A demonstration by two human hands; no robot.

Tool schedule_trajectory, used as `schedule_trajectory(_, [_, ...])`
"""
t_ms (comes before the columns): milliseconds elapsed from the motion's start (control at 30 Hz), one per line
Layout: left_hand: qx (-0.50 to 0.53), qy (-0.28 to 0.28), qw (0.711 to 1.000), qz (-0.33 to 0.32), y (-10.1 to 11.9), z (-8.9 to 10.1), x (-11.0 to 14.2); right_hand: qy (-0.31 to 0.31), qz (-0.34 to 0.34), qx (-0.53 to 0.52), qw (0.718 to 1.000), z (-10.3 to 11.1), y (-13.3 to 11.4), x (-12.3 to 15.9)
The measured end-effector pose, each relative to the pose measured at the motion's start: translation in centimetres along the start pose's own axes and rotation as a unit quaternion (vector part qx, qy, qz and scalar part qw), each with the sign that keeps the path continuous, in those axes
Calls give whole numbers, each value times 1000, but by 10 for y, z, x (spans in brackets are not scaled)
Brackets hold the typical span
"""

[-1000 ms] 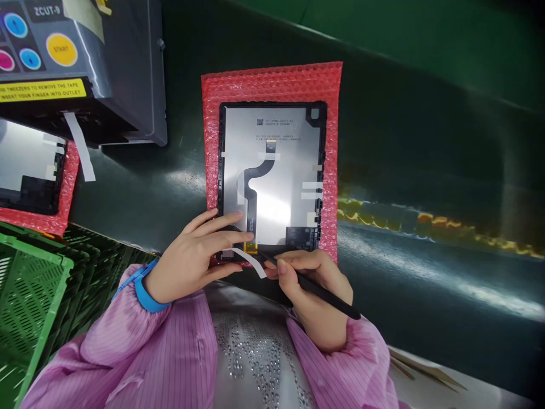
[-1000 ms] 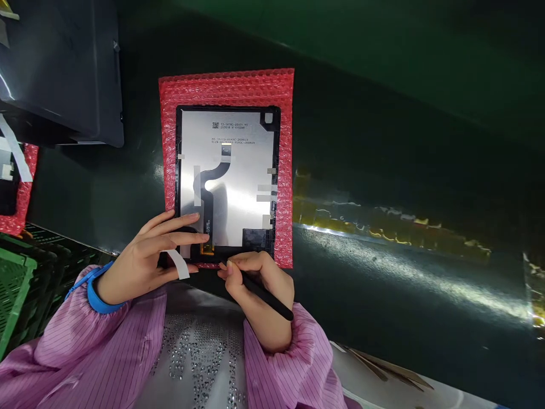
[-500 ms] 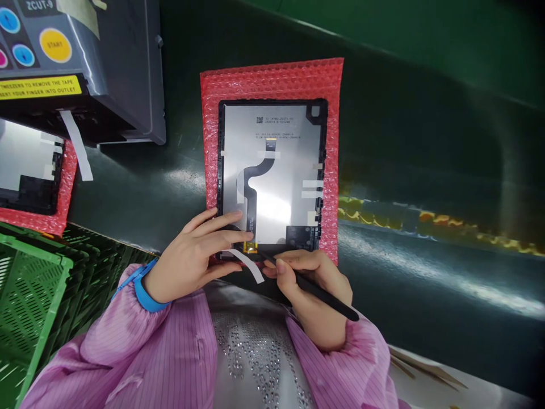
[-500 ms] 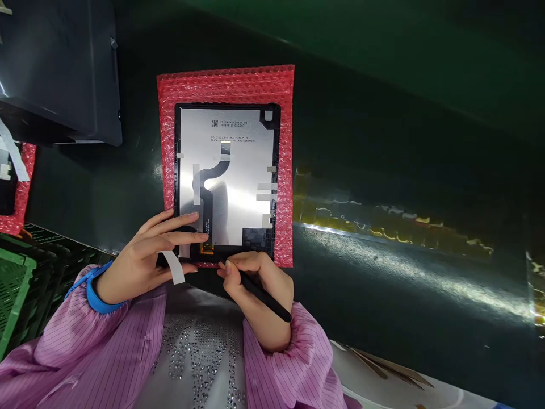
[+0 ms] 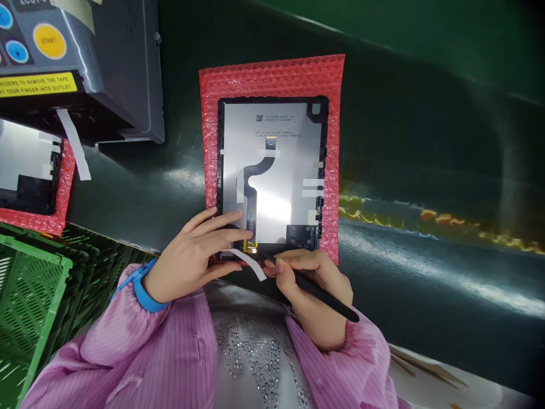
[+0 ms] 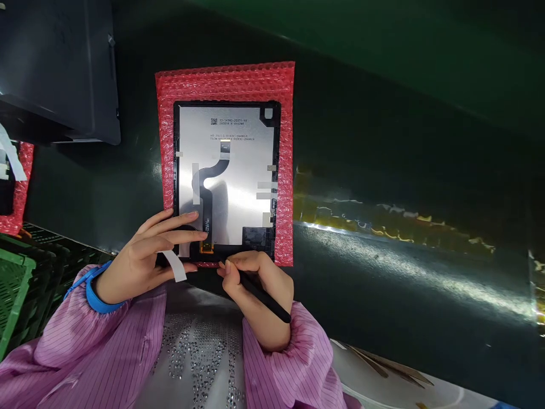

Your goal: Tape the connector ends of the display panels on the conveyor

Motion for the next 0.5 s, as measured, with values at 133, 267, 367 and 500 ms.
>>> schedule_trajectory(133, [-24,4,998,-56,11,1,2,-8,-6,3,1000,-2,0,0])
schedule_trajectory(267, [-77,1,993,-91,18,-2,5,14,-1,-1,1000,0,-2,0])
schedule_trajectory(367, [-113,8,988,-105,23,-5,7,98,24,-33,994,19,-4,4])
schedule_trajectory(500, [-159,21,980,-120,34,-11,9,166,121,-86,975,46,-16,13])
Point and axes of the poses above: each hand's wrist, its own x-axis away from the middle knuckle, its own z-axis out of the back of the hand, y = z × x, the point moved 10 cm from there along -x, towards the middle knuckle, and after that the axes turned 10 degrees about -x, right-handed, at the moved point
